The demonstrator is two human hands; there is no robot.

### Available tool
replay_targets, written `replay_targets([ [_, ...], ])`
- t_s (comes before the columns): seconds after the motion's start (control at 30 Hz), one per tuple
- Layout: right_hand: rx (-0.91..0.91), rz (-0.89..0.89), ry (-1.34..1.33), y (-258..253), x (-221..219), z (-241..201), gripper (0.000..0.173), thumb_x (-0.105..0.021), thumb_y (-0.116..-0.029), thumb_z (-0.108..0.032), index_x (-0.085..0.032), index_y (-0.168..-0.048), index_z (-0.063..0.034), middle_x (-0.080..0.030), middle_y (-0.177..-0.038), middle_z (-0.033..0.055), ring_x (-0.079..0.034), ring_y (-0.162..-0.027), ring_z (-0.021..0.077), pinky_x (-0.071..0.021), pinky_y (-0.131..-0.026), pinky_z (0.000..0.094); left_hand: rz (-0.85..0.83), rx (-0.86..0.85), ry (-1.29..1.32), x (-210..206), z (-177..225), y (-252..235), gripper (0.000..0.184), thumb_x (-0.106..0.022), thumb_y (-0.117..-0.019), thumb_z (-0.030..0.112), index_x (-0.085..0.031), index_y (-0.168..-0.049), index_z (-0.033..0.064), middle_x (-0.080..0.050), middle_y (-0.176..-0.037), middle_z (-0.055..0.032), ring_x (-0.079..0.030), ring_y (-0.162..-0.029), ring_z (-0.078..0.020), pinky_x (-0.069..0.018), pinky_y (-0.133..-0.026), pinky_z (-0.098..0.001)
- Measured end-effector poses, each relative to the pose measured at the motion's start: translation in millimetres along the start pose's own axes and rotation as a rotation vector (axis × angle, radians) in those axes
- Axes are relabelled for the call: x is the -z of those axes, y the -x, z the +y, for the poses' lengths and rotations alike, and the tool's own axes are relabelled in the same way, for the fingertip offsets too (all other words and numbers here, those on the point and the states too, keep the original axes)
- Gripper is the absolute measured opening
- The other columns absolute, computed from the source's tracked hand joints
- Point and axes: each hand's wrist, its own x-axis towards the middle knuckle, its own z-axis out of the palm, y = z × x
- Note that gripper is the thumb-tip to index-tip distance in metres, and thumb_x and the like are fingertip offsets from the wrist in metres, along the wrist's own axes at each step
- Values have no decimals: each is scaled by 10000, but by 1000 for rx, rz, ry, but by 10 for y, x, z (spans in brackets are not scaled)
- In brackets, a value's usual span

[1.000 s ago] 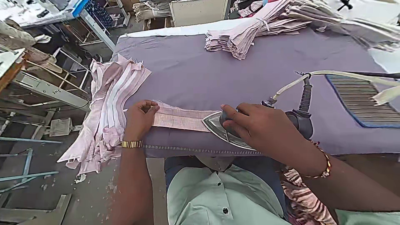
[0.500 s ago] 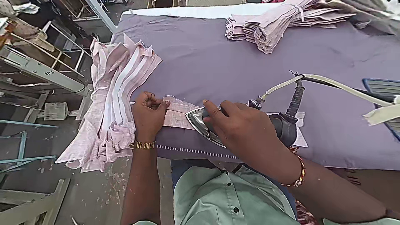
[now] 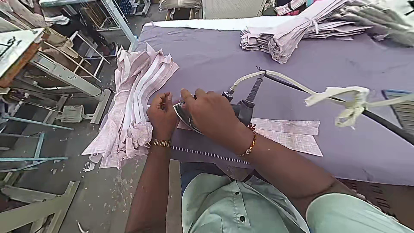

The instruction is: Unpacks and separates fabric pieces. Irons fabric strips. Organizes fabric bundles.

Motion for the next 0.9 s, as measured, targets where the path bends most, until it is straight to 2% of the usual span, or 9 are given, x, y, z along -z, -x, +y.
replay_targets([
  [0.07,4,-51,-39,115,73,57,445,-483,-1082,-348,-563,-1480,-167,-627,-925,119,-635,-744,277,-505,-555,403,-84,19,-75,12,-21,-7,277,-582,-1048,351,-758,-1080,140,-727,-884,8,-668,-738,-79,-580,-692,-335],
  [0.1,24,-59,-50,224,105,116,450,-480,-1080,-347,-558,-1487,-170,-636,-927,120,-641,-748,278,-517,-566,416,-155,0,-134,14,-33,-19,306,-606,-1025,415,-769,-1069,160,-722,-881,8,-670,-755,-98,-580,-703,-371],
  [0.17,88,-40,-55,559,184,284,427,-499,-1069,-312,-582,-1465,-174,-637,-901,117,-635,-717,270,-517,-554,412,-304,-48,-253,-6,-70,-34,435,-719,-917,481,-755,-1208,160,-714,-1080,-45,-672,-998,-186,-566,-897,-475],
  [0.23,129,-16,-66,984,313,523,399,-483,-1084,-348,-616,-1423,-185,-628,-872,95,-628,-705,259,-518,-563,412,-347,-49,-292,-33,-60,-43,450,-791,-869,483,-765,-1192,171,-700,-1106,-69,-649,-1050,-240,-537,-926,-524],
  [0.37,124,42,1,1811,623,1162,412,-467,-1090,-383,-647,-1394,-172,-667,-889,99,-649,-716,264,-526,-576,430,-335,-22,-289,-12,4,-30,295,-812,-879,405,-778,-1000,138,-711,-996,-71,-674,-950,-224,-558,-859,-512],
  [0.47,5,75,107,2309,825,1598,414,-471,-1083,-381,-665,-1364,-148,-678,-913,134,-662,-726,301,-522,-574,471,-345,-30,-278,-7,52,8,281,-782,-912,371,-756,-992,102,-702,-988,-100,-670,-888,-243,-552,-810,-530],
  [0.53,-55,88,166,2502,895,1776,429,-477,-1078,-373,-665,-1368,-120,-688,-949,160,-673,-742,326,-520,-578,486,-329,-35,-247,9,62,36,306,-745,-938,394,-736,-1023,99,-698,-919,-85,-652,-770,-197,-552,-720,-478],
  [0.7,-65,87,119,2439,858,1749,413,-508,-1071,-380,-674,-1356,-134,-680,-929,130,-656,-731,289,-511,-564,444,-288,-62,-17,-5,39,49,266,-715,-963,274,-640,-1143,93,-660,-835,23,-595,-655,0,-524,-609,-200],
  [0.9,-6,95,70,1766,575,1412,412,-525,-1066,-381,-663,-1384,-158,-639,-871,84,-601,-689,251,-456,-530,389,-217,9,23,-42,41,53,404,-770,-913,222,-548,-1221,84,-649,-884,14,-618,-688,-36,-553,-624,-234],
])
